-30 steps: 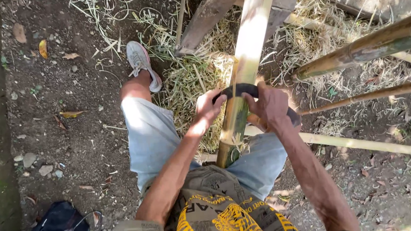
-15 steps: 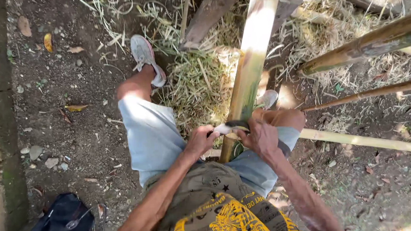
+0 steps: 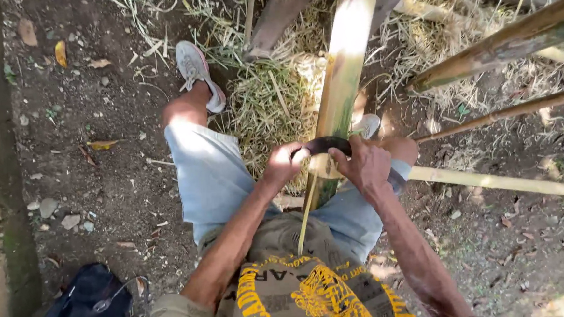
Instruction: Stripping and shaving the surface of a bamboo stalk using a curved blade.
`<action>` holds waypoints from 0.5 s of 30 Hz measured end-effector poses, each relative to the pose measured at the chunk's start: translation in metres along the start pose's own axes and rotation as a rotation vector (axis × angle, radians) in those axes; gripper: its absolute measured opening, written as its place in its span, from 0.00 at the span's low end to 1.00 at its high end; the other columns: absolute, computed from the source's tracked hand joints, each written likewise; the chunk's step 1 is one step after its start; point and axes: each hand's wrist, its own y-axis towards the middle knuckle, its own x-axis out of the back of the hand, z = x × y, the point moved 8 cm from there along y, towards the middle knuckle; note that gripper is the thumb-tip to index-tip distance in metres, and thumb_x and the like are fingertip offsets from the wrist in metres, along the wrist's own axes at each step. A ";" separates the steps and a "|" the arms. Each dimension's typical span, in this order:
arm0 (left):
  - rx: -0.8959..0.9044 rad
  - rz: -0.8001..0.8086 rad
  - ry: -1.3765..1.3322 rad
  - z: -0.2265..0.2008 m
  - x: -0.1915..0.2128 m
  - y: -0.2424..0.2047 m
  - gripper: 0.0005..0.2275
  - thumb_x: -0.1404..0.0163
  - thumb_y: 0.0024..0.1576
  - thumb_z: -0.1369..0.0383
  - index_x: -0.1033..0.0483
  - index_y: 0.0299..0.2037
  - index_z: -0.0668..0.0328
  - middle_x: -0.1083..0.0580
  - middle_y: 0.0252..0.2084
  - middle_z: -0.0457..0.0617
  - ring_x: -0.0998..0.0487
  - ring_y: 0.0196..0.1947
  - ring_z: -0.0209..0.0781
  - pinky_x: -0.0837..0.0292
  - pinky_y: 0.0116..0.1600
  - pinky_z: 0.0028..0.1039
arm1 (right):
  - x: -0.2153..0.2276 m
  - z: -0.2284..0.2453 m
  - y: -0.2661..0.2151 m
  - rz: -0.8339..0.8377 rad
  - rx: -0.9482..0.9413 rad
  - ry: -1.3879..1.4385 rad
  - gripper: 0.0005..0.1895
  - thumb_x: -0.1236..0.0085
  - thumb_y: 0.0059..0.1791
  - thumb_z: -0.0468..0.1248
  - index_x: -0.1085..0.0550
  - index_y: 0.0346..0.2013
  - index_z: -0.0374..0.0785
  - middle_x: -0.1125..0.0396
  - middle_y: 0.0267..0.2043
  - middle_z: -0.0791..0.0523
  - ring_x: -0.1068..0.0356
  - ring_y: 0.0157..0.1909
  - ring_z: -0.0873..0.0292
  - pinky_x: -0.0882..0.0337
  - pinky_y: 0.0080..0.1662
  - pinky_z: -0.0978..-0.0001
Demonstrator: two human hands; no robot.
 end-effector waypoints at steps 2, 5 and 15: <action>0.076 0.091 0.082 0.001 -0.004 -0.024 0.07 0.47 0.59 0.69 0.21 0.39 0.66 0.23 0.31 0.57 0.21 0.29 0.50 0.25 0.38 0.37 | -0.022 -0.006 -0.032 0.153 -0.079 0.068 0.27 0.39 0.49 0.60 0.28 0.35 0.37 0.27 0.27 0.49 0.29 0.21 0.50 0.30 0.25 0.54; 0.189 0.230 0.178 0.014 -0.006 -0.035 0.08 0.46 0.60 0.67 0.21 0.36 0.65 0.24 0.28 0.57 0.22 0.27 0.50 0.27 0.37 0.39 | -0.028 -0.003 -0.041 0.228 -0.106 0.094 0.28 0.42 0.49 0.61 0.27 0.35 0.37 0.27 0.28 0.49 0.29 0.21 0.49 0.30 0.25 0.53; 0.285 0.206 0.065 0.080 -0.037 -0.038 0.07 0.49 0.59 0.70 0.20 0.34 0.64 0.25 0.25 0.50 0.25 0.24 0.38 0.28 0.31 0.31 | -0.014 -0.006 -0.006 0.285 -0.162 0.029 0.27 0.41 0.50 0.60 0.28 0.35 0.37 0.30 0.19 0.52 0.30 0.18 0.50 0.33 0.23 0.56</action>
